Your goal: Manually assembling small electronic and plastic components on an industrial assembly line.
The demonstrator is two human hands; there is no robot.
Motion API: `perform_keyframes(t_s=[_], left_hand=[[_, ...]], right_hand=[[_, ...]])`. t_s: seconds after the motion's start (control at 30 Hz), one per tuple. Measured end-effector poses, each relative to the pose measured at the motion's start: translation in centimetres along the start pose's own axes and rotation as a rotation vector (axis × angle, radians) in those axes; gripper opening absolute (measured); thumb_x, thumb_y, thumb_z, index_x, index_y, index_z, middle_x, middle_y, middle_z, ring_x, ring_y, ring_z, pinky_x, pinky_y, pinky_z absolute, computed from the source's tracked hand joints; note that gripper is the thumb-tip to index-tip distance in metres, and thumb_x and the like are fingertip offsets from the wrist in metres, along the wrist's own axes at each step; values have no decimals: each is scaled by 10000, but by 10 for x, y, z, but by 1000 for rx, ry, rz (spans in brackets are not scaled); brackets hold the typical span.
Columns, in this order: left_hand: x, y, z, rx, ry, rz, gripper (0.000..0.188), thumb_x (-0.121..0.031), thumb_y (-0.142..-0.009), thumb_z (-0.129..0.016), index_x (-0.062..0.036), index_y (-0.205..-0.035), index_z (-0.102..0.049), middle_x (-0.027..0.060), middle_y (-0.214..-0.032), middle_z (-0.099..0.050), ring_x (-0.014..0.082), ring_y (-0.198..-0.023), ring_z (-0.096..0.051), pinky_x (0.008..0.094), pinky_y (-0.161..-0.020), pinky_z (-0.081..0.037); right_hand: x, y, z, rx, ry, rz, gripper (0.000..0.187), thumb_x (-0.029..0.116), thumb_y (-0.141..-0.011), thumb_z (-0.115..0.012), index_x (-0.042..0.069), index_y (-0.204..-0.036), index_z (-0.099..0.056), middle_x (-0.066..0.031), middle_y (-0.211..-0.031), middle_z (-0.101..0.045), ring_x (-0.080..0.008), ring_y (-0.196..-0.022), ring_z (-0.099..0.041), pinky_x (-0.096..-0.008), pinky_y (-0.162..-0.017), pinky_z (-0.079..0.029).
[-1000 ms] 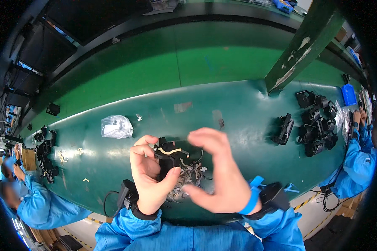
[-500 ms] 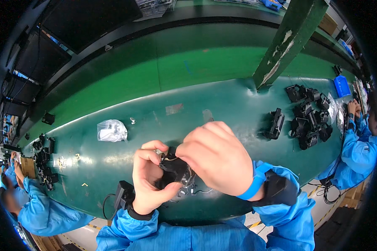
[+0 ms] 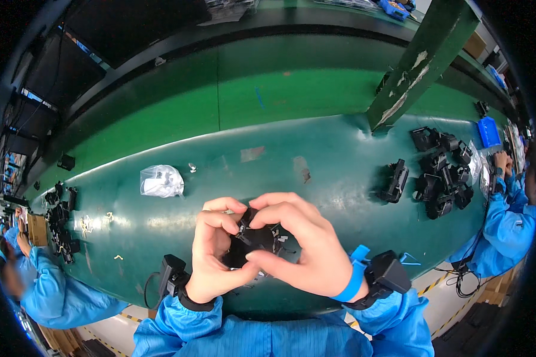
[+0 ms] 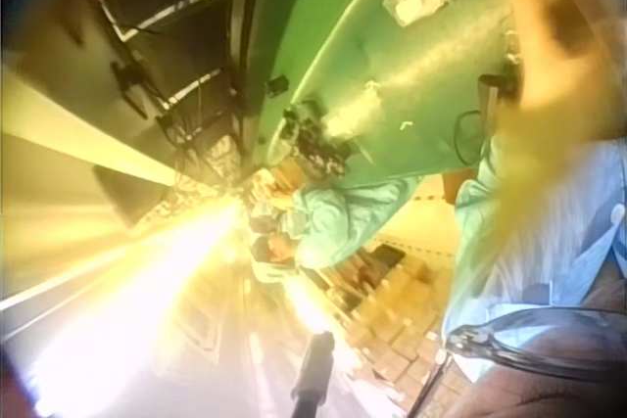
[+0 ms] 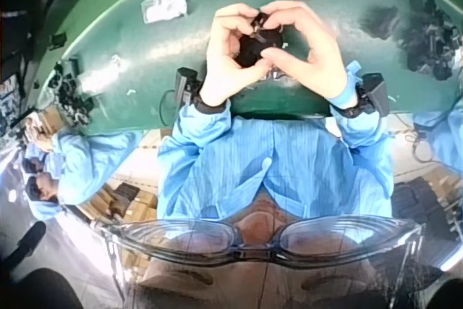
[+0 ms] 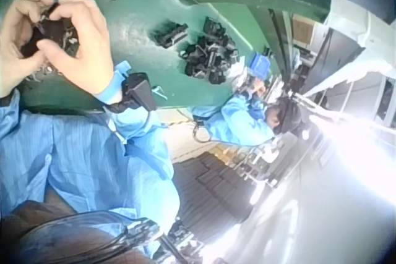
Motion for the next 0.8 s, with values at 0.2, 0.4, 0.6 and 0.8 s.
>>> perform_keyframes(t_s=[0.2,0.4,0.6,0.8], left_hand=[[-2,-1,6,-33,-112,-22,491,-15,-675,-788,-80,-1038,-464,135,-1218,-420,267,-1118,-523,392,-919,-473],[-1,-3,15,-56,-156,42,300,-2,-768,-689,-52,-1014,-524,139,-1218,-442,264,-1113,-529,378,-930,-456],[-4,-1,22,-167,-260,61,95,15,-825,-607,-16,-915,-604,125,-1221,-461,255,-1168,-518,400,-1020,-395],[-25,1,30,-327,-467,-47,224,-11,-725,-748,-34,-935,-675,164,-1200,-532,281,-1098,-569,380,-917,-464]], right_hand=[[-21,2,-14,-83,-259,-84,283,7,-778,-718,45,-1030,-595,-147,-1187,-593,-241,-1085,-587,-369,-928,-464],[-28,4,-12,-85,-267,-66,245,9,-781,-721,58,-994,-610,-147,-1215,-593,-259,-1083,-589,-365,-924,-461],[-33,6,-13,-14,-178,-39,235,18,-752,-747,73,-945,-623,-145,-1235,-598,-300,-1080,-575,-393,-941,-437],[-34,9,-12,-62,-176,-15,248,30,-736,-760,85,-937,-625,-143,-1235,-602,-273,-1013,-560,-393,-939,-419]])
Point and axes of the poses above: each hand's wrist, its own y-axis away from the middle knuckle, its own z-axis out of the back of the hand, x = y × z, the point moved 8 cm from there along -y, towards the middle knuckle
